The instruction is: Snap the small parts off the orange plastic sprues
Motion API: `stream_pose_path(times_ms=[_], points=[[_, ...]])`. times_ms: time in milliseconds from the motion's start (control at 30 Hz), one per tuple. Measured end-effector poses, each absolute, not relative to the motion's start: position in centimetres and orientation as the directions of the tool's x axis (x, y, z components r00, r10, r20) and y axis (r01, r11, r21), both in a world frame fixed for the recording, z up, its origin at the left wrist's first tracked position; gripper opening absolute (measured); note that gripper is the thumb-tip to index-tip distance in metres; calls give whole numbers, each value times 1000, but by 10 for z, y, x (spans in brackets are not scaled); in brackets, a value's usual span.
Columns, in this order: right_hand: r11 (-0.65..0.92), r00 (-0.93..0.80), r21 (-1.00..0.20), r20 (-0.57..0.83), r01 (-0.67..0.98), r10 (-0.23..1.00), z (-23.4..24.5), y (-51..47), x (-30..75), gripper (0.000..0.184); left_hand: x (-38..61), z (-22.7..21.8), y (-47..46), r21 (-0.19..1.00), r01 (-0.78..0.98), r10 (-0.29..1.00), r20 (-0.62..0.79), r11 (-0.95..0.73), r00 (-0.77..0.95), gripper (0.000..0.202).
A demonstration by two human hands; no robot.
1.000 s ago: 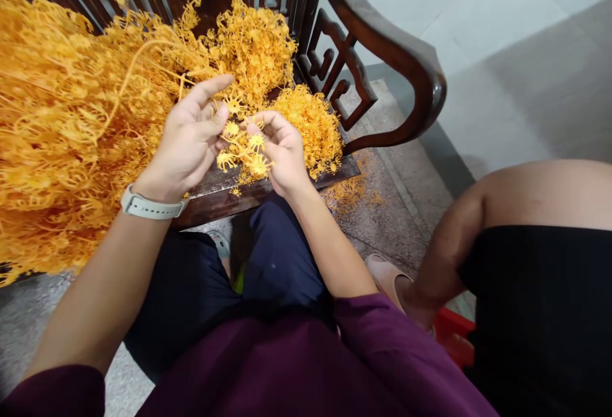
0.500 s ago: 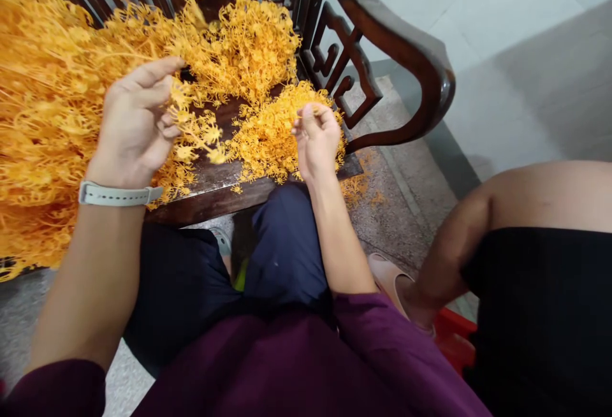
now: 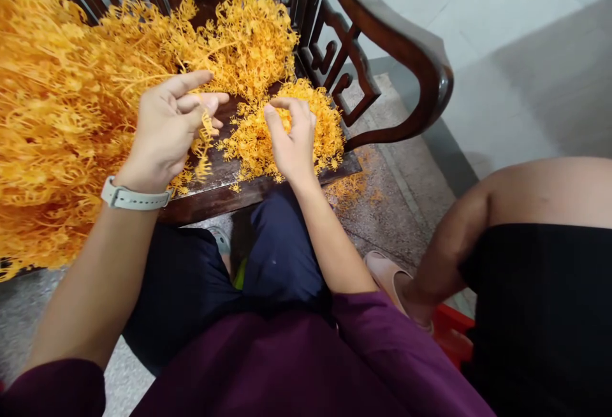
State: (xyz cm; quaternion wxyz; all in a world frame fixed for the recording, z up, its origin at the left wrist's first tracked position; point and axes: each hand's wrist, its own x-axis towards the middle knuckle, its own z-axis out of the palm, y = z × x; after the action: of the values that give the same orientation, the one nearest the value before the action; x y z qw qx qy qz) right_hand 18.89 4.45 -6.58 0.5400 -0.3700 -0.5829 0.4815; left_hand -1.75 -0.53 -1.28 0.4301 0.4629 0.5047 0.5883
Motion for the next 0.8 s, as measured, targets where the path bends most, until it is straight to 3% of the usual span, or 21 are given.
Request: stream_pose_path(times_ms=[133, 400, 567, 667, 800], points=[[429, -217, -901, 408, 59, 887, -39, 11, 162, 31, -3, -10, -11, 989, -56, 966, 119, -135, -228, 51], [446, -326, -895, 424, -8, 845, -37, -2, 151, 35, -3, -6, -14, 989, 2, 957, 147, -151, -252, 44], [333, -224, -936, 351, -115, 909, -42, 6, 149, 36, 0, 0, -17, 990, -25, 960, 127, -137, -250, 39], [217, -281, -955, 269, -202, 921, -44, 11, 152, 42, 0, 4, -17, 983, -145, 978, 88, -116, -188, 34], [160, -411, -942, 277, -296, 869, -45, 14, 159, 47, -2, 8, -17, 934, -357, 1000, -9, 1, -20, 35]])
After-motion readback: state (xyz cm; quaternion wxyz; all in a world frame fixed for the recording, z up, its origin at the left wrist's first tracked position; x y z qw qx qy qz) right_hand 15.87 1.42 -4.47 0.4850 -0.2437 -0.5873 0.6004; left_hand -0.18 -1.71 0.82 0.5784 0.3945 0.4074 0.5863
